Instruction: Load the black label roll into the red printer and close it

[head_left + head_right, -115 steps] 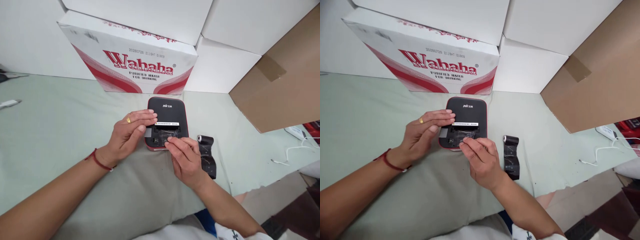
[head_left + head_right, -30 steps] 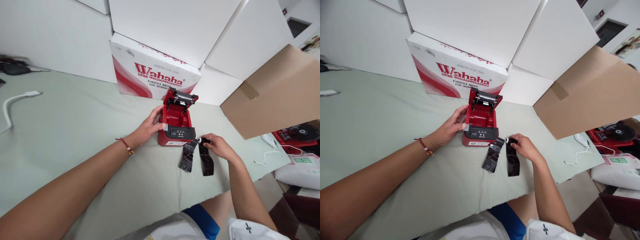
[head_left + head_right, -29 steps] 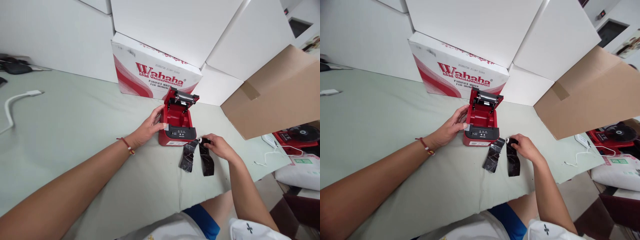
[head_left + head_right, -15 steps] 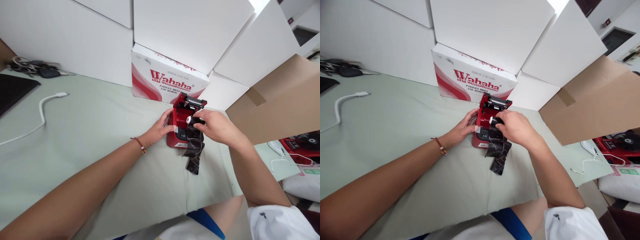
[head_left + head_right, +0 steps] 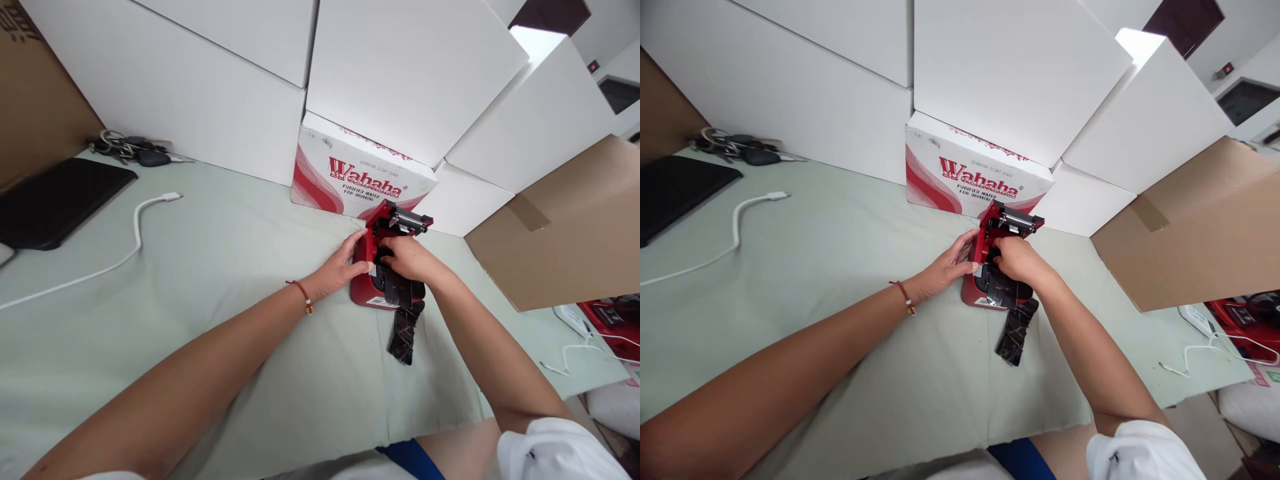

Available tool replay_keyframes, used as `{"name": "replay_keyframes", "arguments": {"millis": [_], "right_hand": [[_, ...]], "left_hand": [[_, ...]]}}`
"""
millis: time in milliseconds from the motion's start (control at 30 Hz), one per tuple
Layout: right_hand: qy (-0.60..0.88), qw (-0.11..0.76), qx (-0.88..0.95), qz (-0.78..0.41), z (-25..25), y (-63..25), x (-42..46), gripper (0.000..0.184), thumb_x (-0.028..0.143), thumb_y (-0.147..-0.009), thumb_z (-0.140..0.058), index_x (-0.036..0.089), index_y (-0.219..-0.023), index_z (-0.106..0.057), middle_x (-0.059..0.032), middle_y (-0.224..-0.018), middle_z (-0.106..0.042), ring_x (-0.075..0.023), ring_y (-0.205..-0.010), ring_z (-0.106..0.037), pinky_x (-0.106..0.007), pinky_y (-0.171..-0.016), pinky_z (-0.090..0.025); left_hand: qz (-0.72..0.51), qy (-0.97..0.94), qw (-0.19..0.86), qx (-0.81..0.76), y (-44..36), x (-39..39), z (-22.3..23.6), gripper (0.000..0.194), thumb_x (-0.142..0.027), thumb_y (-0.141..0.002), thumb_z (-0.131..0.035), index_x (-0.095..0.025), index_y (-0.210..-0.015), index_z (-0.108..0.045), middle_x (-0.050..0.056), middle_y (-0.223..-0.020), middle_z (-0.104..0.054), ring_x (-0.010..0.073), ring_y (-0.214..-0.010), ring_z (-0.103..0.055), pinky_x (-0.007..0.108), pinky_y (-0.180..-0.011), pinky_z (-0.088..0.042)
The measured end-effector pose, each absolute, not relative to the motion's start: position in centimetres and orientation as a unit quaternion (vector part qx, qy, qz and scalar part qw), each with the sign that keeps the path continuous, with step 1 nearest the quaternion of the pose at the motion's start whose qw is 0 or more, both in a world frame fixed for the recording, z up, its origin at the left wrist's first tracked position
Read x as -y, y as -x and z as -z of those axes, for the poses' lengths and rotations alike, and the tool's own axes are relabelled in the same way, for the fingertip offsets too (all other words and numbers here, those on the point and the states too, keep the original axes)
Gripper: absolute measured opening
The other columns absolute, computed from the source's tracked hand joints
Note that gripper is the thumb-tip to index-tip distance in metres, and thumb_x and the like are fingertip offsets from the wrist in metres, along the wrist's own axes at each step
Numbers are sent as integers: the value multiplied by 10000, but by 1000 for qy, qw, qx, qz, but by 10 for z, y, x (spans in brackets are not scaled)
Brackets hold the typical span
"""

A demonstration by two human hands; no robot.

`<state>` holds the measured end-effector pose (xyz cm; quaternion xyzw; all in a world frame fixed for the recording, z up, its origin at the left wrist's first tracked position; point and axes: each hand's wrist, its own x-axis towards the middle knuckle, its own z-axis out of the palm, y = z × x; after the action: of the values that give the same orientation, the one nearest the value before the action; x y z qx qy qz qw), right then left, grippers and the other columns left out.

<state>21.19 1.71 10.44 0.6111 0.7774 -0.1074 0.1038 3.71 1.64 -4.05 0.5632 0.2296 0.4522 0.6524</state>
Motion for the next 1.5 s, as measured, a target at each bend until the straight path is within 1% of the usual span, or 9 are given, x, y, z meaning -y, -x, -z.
{"name": "replay_keyframes", "arguments": {"millis": [133,233,400,600,867,1033,1167,1267,1500], "right_hand": [[-590,30,-798,120,-99,-217,-13,306,108,-1024,-651,186,-1279,-801,-117,-1362,-824,-255,-1222,-773,-334,-1039,-561],[-530,-128,-831,113,-97,-227,15,226,180,-1069,-637,222,-1210,-808,-91,-1309,-836,-246,-1186,-783,-392,-1066,-592],[-428,-292,-854,-44,-71,-237,88,202,236,-1080,-704,246,-1267,-780,-121,-1291,-819,-293,-1178,-735,-483,-1026,-611],[-438,-330,-822,-152,-17,-235,121,499,127,-1033,-735,217,-1517,-658,-167,-1326,-775,-320,-1175,-692,-503,-998,-620],[-436,-379,-800,-161,2,-232,114,576,38,-1011,-696,233,-1549,-634,-147,-1335,-766,-300,-1173,-672,-474,-1017,-627],[-438,-386,-797,-155,1,-232,114,558,23,-1009,-662,223,-1529,-649,-138,-1326,-782,-286,-1180,-681,-460,-1034,-621],[-440,-389,-796,-147,-2,-232,115,514,20,-1007,-628,222,-1474,-694,-121,-1326,-794,-267,-1176,-686,-436,-1053,-618],[-445,-386,-796,-138,-5,-232,117,479,32,-1013,-619,225,-1438,-724,-109,-1316,-803,-253,-1179,-689,-415,-1061,-620],[-468,-381,-792,-91,-4,-233,124,602,48,-985,-631,286,-1538,-659,-93,-1347,-806,-273,-1210,-700,-452,-1074,-603]], "left_hand": [[-455,-562,652,-227,-37,-17,42,986,-452,-863,-831,-292,-1726,-381,128,-1868,-354,402,-1756,-295,612,-1459,-207],[-458,-564,649,-223,-36,-16,41,959,-454,-885,-824,-300,-1726,-390,124,-1853,-386,400,-1745,-327,624,-1455,-216],[-459,-569,648,-213,-32,-13,37,910,-443,-922,-801,-305,-1722,-390,110,-1863,-374,356,-1759,-310,596,-1466,-206],[-455,-568,643,-239,-28,-4,26,834,-452,-923,-794,-313,-1668,-447,98,-1857,-389,349,-1757,-316,596,-1467,-205],[-466,-605,561,-319,-24,-23,-14,1080,-351,-753,-857,-347,-1718,-370,94,-1902,-292,387,-1806,-164,655,-1464,-92],[-475,-616,517,-357,-33,-46,-46,608,-458,-1025,-602,-251,-1594,-550,112,-1801,-486,318,-1734,-375,573,-1442,-279],[-456,-643,508,-347,-29,-34,-45,552,-569,-1077,-578,-312,-1566,-594,66,-1755,-556,319,-1671,-469,546,-1342,-468],[-475,-668,460,-340,-22,-20,-28,507,-603,-1103,-558,-342,-1524,-661,48,-1717,-603,298,-1639,-507,509,-1336,-486],[-505,-746,349,-258,-10,1,14,308,-455,-1135,-566,-315,-1250,-814,74,-1392,-824,295,-1470,-686,617,-1345,-463]]}}
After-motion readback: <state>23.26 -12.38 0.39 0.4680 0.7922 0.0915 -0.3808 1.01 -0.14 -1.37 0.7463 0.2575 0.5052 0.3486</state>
